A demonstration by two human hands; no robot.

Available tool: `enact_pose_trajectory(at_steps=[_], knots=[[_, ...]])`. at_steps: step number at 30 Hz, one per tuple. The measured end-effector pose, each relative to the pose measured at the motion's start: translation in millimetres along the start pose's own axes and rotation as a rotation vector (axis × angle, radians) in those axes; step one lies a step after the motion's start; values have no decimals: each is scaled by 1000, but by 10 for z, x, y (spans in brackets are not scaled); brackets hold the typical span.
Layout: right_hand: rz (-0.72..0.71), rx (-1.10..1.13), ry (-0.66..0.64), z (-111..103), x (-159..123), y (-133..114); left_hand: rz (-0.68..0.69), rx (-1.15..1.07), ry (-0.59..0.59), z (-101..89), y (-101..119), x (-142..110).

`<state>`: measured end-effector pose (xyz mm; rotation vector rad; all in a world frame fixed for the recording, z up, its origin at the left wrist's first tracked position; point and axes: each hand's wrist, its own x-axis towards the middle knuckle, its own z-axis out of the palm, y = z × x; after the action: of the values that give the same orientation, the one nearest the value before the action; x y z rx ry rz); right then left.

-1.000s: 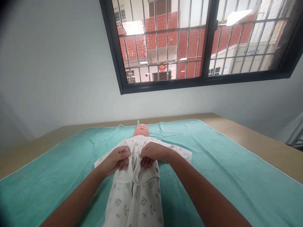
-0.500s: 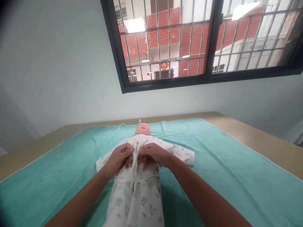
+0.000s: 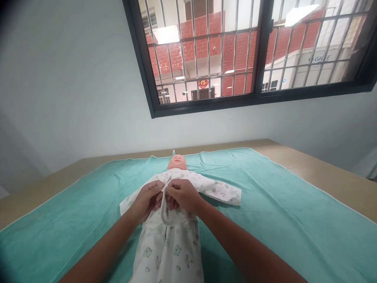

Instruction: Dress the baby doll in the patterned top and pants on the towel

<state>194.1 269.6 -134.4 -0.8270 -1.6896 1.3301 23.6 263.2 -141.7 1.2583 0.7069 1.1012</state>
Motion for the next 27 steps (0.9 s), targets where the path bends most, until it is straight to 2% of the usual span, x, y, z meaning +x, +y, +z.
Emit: enact_pose_trajectory(at_steps=[5, 10, 17, 21, 27], knots=[[-6, 22, -64, -14, -2, 8, -5, 79, -13, 43, 30, -21], [-10, -46, -92, -37, -18, 16, 23, 141, 1, 29, 22, -8], [-27, -146, 27, 37, -28, 61, -10, 296, 7, 0, 2, 6], [-15, -161, 16, 19, -41, 45, 2, 278, 26, 19, 18, -12], [42, -176, -73, -48, -40, -40, 27, 230, -38, 20, 39, -26]])
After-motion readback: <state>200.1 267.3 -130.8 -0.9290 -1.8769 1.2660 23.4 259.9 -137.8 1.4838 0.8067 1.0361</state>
